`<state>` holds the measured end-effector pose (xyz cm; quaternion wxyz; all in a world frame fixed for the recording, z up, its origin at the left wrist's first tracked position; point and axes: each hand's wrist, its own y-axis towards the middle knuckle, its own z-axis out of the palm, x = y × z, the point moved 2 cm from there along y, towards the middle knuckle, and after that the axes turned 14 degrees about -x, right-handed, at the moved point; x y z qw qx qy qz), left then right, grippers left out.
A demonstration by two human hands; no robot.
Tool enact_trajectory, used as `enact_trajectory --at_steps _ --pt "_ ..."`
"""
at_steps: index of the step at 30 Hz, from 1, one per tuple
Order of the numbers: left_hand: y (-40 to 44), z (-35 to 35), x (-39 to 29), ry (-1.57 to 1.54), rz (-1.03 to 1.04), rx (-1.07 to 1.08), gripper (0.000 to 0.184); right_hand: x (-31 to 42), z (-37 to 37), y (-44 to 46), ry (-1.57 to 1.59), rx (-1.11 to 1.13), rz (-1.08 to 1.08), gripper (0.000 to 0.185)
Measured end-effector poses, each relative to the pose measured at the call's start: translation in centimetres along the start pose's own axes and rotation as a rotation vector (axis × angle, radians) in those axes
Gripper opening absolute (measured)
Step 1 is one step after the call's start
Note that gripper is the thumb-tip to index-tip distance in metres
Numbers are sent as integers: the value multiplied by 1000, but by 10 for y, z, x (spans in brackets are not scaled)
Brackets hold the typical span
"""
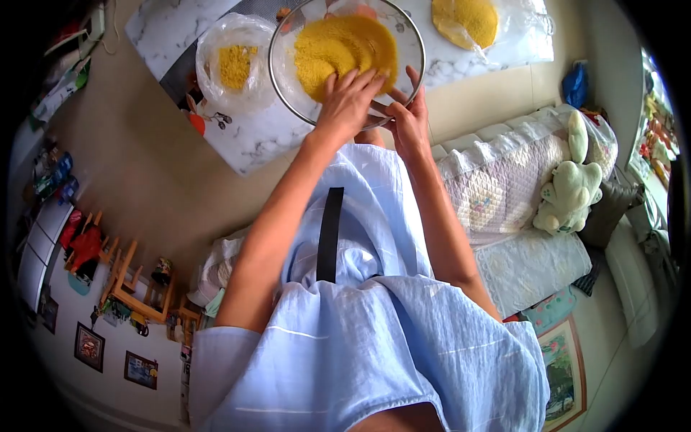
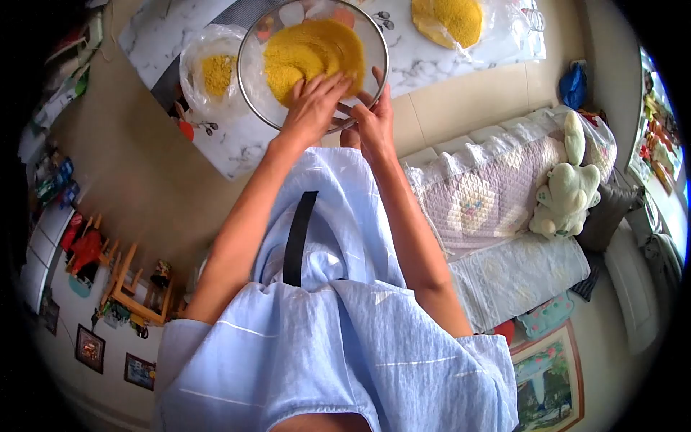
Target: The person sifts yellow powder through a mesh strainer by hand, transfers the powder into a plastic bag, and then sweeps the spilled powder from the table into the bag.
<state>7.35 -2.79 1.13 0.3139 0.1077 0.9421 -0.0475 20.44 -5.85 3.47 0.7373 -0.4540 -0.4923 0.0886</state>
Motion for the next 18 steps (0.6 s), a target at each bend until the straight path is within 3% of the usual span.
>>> enact_trajectory --at_steps 2,3,4,8,12,14,16,18 --pt "-12 -24 16 266 257 219 45 4 -3 0 -4 -23 13 81" --pt "-5 -37 19 241 127 264 57 5 -5 0 -19 -40 27 80" --pt "-4 -33 26 243 127 269 57 4 -4 -2 -16 -42 31 80" --pt "33 6 40 261 -32 -3 65 5 19 2 -8 26 -34 79" --pt "34 8 12 -111 -35 40 66 7 22 10 -11 14 -11 79" --pt "29 -10 24 6 137 322 66 8 17 13 3 1 -4 80" --pt "36 -24 39 426 164 373 64 12 15 11 36 -1 -22 79" --pt "50 -23 57 320 75 158 59 10 16 10 7 46 -35 80"
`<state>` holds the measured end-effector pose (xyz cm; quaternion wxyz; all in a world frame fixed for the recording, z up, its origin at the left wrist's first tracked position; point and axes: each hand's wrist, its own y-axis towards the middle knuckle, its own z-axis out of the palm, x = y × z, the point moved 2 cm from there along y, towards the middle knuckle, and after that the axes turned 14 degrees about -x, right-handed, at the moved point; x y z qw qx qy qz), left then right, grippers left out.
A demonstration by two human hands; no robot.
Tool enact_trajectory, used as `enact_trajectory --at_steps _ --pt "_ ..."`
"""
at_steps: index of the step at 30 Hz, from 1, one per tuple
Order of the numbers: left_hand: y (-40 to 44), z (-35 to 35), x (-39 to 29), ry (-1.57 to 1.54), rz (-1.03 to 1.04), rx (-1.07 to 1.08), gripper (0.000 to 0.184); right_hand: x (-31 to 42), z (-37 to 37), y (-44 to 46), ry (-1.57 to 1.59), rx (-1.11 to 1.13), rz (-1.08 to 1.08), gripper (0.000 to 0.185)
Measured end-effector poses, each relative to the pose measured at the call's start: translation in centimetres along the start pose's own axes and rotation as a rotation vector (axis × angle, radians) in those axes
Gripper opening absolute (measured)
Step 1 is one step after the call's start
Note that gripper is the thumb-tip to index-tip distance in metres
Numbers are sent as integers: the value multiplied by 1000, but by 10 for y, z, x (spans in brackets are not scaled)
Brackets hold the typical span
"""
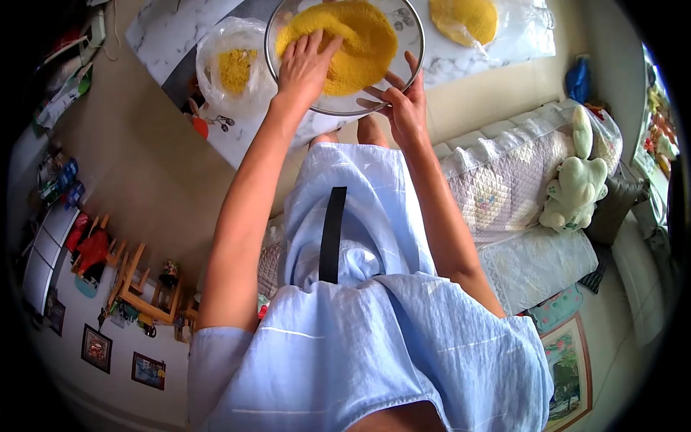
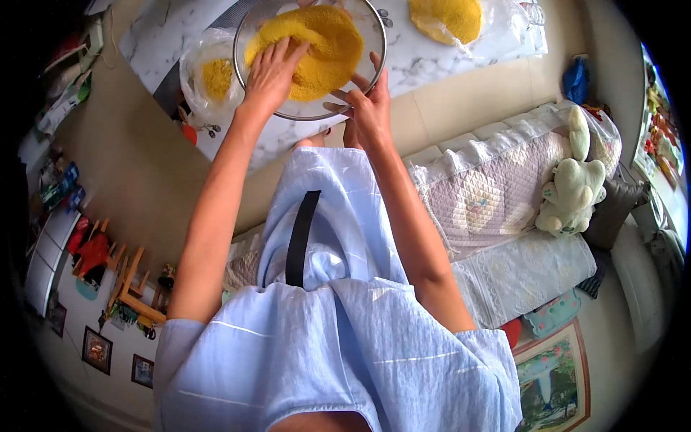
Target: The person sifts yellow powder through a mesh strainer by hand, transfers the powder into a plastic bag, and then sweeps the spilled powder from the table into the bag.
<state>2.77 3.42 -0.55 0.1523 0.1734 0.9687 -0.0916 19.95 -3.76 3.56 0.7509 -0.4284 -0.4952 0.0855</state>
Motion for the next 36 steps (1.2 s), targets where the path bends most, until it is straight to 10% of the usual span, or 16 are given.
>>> enact_trajectory --at_steps 4,12,18,20,26,29,32,36 --pt "23 21 -23 -13 31 -342 54 1 14 -4 25 -26 41 80" --pt "-9 -7 -6 -7 190 313 63 6 -2 -4 28 -20 16 82" --pt "13 23 -34 43 168 -132 52 1 11 -3 83 -10 90 81" --pt "5 8 -50 -335 167 126 59 6 10 -3 66 -59 85 80" --pt "-6 -24 5 -213 278 103 45 8 -14 8 16 -17 52 80" --pt "2 -38 6 -328 246 -262 29 9 -13 12 3 -21 55 82" --pt "3 -40 -9 -497 -47 -329 37 10 -16 17 -39 -18 46 81" --pt "13 -39 -11 -446 135 -425 51 18 -15 16 -99 12 33 78"
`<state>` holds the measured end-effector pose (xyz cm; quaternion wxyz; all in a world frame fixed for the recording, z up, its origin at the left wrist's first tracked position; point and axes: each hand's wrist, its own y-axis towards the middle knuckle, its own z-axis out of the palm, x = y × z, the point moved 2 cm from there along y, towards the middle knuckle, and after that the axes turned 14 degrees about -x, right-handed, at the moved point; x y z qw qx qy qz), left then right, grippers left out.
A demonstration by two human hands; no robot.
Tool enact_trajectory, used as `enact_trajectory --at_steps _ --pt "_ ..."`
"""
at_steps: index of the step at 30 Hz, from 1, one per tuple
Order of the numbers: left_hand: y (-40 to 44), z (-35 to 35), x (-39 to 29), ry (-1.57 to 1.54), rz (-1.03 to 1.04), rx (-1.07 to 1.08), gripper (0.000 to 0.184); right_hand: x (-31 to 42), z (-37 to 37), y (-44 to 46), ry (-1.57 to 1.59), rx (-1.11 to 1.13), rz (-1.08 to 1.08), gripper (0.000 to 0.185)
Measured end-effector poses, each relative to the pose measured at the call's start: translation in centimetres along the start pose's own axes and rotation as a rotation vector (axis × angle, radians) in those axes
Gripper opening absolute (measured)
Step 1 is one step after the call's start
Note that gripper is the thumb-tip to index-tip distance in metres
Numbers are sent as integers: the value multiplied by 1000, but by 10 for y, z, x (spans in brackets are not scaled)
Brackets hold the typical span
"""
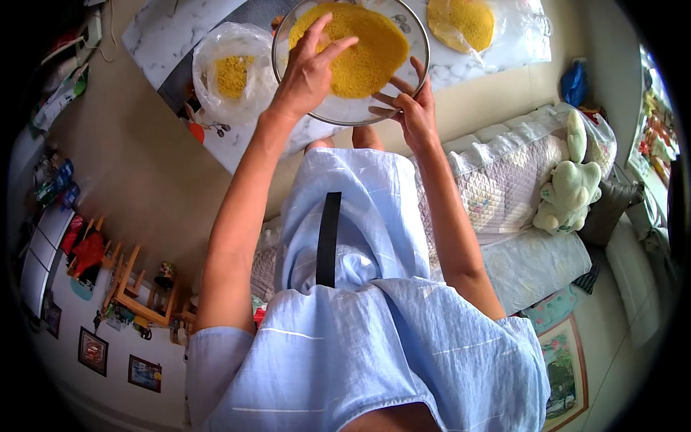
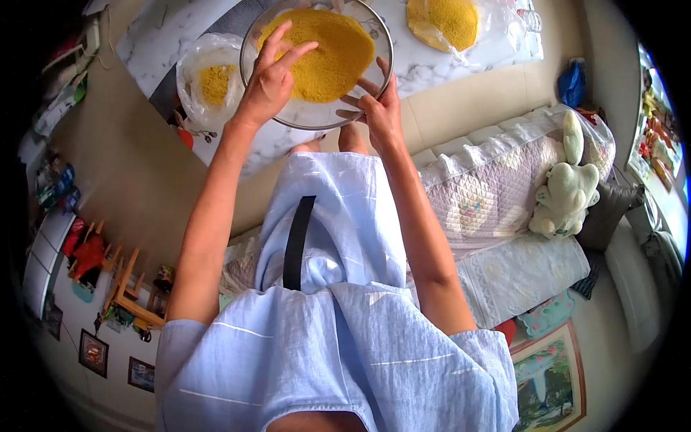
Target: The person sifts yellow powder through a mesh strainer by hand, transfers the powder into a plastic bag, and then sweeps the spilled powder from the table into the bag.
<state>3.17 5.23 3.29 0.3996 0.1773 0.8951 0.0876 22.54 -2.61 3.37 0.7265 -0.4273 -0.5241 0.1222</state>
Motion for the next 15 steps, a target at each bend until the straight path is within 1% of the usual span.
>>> enact_trajectory --at_steps 1,3,4,6,7,8,9,10,12,13,14,15 --pt "9 -8 -5 0 -1 -3 51 2 -1 1 -2 2 -1 78" --pt "23 -31 -10 100 85 -124 56 6 -4 4 -72 29 -23 76" --pt "21 -37 11 157 -10 -170 52 12 -8 9 -72 32 -28 76" --pt "22 -46 49 152 -70 -432 47 22 -17 14 -138 104 -33 74" --pt "20 -53 56 158 -75 -438 47 33 -17 13 -151 125 -38 68" --pt "16 -53 70 -280 -568 -221 47 45 -15 13 -157 135 -38 68" --pt "12 -50 70 -728 -1040 25 47 56 -12 13 -197 156 -63 65" --pt "11 -49 64 -730 -1039 18 47 63 -12 14 -234 175 -89 63" --pt "10 -34 37 -903 -1014 43 55 71 -23 35 -252 142 -188 57" --pt "3 -13 34 -855 -899 -58 58 70 -38 53 -242 104 -214 54" --pt "6 -3 15 -838 -745 -115 55 72 -48 69 -234 70 -247 52" --pt "6 -1 6 -525 -630 -133 53 74 -45 75 -302 -114 -240 46"
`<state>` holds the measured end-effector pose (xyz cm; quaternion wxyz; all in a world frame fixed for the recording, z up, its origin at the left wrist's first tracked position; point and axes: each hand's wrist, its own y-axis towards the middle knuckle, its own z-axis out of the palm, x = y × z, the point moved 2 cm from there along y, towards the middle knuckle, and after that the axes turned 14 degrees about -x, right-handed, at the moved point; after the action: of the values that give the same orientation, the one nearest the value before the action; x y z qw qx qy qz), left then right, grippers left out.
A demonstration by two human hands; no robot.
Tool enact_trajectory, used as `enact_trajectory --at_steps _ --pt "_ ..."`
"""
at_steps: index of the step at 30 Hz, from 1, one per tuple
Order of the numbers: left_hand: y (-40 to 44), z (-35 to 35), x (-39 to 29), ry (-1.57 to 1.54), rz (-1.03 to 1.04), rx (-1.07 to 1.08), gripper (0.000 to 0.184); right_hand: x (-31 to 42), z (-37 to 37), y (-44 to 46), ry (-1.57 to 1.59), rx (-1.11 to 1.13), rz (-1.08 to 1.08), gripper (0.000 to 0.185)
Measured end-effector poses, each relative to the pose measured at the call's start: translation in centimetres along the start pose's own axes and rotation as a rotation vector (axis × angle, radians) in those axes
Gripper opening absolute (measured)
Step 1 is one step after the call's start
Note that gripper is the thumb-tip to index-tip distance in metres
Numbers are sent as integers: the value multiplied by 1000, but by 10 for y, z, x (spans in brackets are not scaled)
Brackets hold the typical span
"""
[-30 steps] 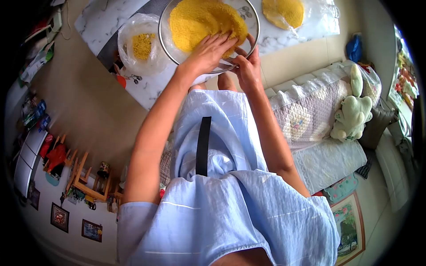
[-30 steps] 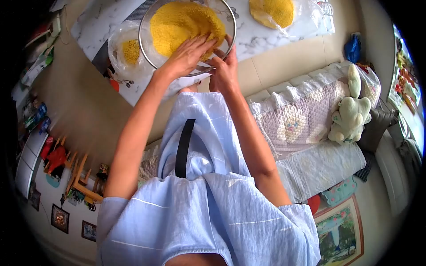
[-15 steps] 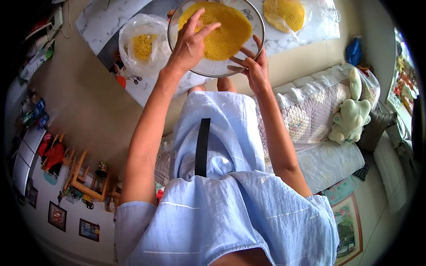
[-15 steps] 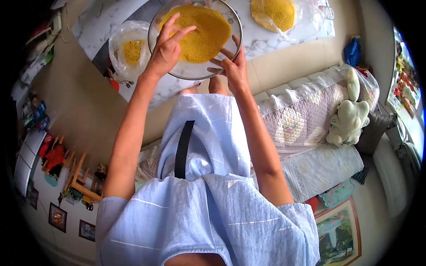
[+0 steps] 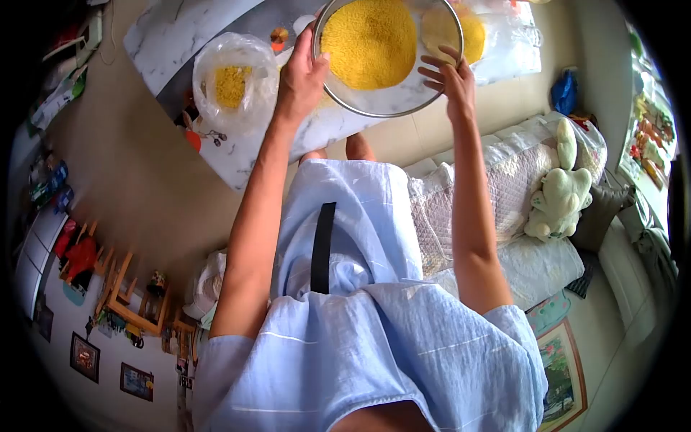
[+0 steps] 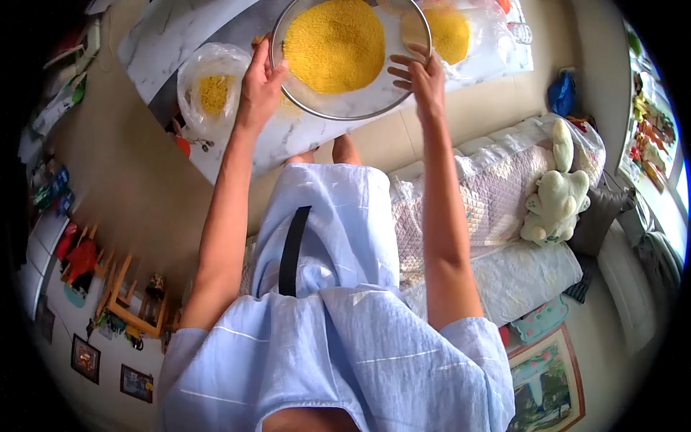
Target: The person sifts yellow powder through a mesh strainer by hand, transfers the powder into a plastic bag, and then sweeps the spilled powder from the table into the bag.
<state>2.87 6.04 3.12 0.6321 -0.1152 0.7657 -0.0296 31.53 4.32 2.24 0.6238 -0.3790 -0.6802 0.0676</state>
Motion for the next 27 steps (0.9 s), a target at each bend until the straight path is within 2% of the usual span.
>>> enact_trajectory --at_steps 1,3,4,5,7,8,9,11,12,13,15,16,17,18,19,21,22,23,25,26,27 --pt "-4 5 -4 284 145 -74 50 4 11 -2 -41 -113 -9 41" --pt "22 -20 21 -158 -209 -46 38 20 30 -22 -62 21 -167 39" --pt "28 -30 27 -183 -286 -111 35 23 41 -33 -119 127 -280 41" --pt "31 -36 30 -202 -366 -169 33 40 55 -44 -240 114 -283 42" --pt "20 -30 4 279 -129 -157 31 34 40 -9 -92 89 -159 41" --pt "4 -11 -28 190 -35 -201 28 30 32 7 -132 21 -105 41" --pt "-6 -3 -28 373 225 -264 28 29 33 3 -127 14 -98 41" --pt "13 -27 12 141 -64 -266 28 34 47 -7 -127 -18 -288 40" --pt "23 -40 9 16 -279 -279 27 24 59 -16 -100 43 -326 42" --pt "26 -49 14 -54 -288 -324 31 41 68 -38 -359 61 -434 43" --pt "18 -45 13 5 -234 -359 33 30 68 -23 -1 94 -262 44" --pt "9 -33 -5 96 -70 -324 33 31 54 -2 -22 87 -165 43" --pt "-5 -17 -22 192 79 -285 34 16 41 20 -99 34 -157 43" --pt "-16 -6 -26 377 128 -289 36 17 42 14 -112 -14 -223 43" --pt "-13 -8 -21 271 85 -300 34 21 43 12 -128 -63 -302 44" --pt "14 -42 19 -133 -282 -293 34 17 62 -16 -91 22 -328 47" --pt "21 -53 37 -92 -355 -361 34 31 70 -38 -410 62 -541 49" --pt "16 -52 36 -93 -352 -365 34 42 76 -48 -440 14 -588 50" --pt "4 -40 17 154 -124 -298 33 25 59 -5 0 60 -170 49" --pt "-10 -18 1 161 67 -337 31 15 47 15 -126 -13 -159 47" --pt "-13 -24 3 171 55 -329 31 9 46 21 -158 -85 -187 44"
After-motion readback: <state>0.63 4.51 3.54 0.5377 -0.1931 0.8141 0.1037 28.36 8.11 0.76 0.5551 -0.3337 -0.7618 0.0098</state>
